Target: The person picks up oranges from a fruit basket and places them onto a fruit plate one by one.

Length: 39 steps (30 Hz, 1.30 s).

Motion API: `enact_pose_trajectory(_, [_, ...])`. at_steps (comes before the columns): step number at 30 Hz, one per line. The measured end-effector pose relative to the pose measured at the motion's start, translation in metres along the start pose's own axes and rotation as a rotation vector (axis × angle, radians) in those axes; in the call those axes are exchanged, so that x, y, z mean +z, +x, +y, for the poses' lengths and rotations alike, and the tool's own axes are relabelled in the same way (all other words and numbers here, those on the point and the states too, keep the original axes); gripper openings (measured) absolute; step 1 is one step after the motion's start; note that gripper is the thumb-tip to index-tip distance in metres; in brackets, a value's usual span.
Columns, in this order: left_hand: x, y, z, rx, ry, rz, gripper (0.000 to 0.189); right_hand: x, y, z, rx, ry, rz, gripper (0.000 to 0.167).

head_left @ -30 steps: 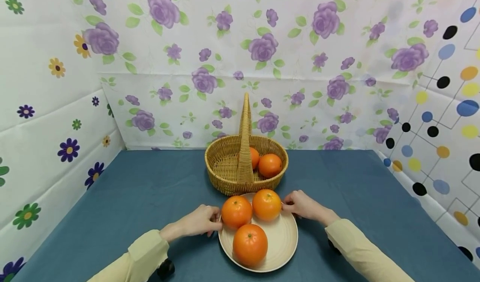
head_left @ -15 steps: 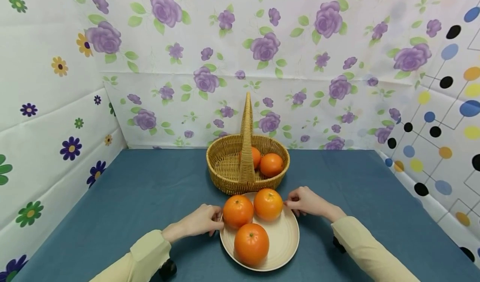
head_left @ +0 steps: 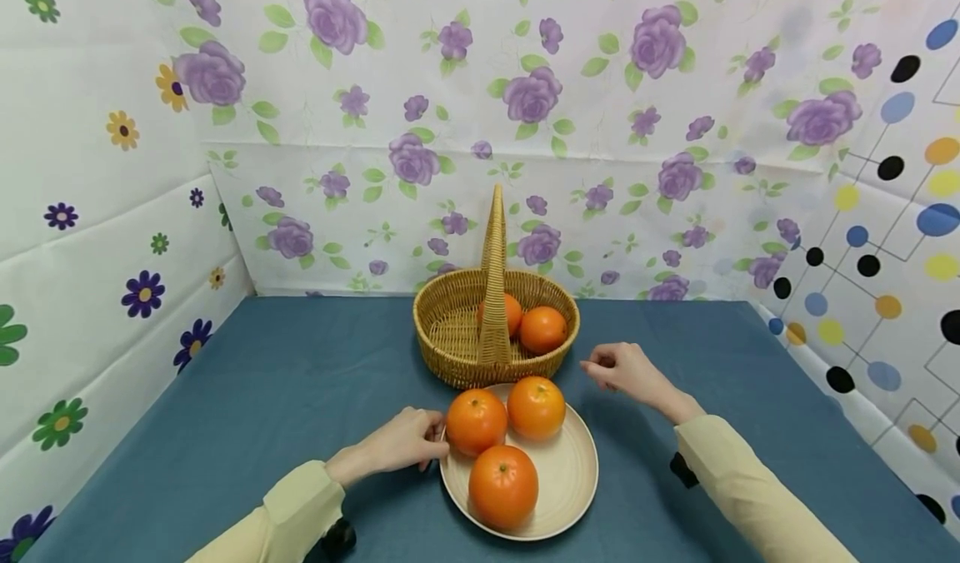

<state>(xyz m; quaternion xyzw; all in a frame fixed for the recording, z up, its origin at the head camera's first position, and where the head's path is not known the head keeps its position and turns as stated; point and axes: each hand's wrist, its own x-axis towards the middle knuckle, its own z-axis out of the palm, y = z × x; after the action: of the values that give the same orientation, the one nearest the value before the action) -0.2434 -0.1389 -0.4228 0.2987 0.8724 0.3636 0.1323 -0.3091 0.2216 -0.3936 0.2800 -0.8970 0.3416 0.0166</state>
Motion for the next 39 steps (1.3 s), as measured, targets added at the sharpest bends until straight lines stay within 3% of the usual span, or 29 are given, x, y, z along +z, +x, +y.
enact_pose_trajectory(6, [0.001,0.000,0.000,0.001,0.004,0.011,0.011,-0.006,0.006,-0.003,0.044,0.015,0.090,0.021])
enact_pose_trajectory(11, [0.002,0.000,0.000,-0.004,-0.004,0.014,0.011,-0.009,0.013,-0.005,0.012,-0.004,0.148,0.014])
enact_pose_trajectory(22, [0.003,0.000,0.001,-0.013,-0.010,0.027,0.010,-0.011,0.029,-0.011,-0.067,-0.019,0.211,0.018])
enact_pose_trajectory(39, [0.004,-0.001,0.001,-0.031,0.009,0.052,0.010,-0.008,0.056,-0.021,-0.055,0.051,0.159,0.042])
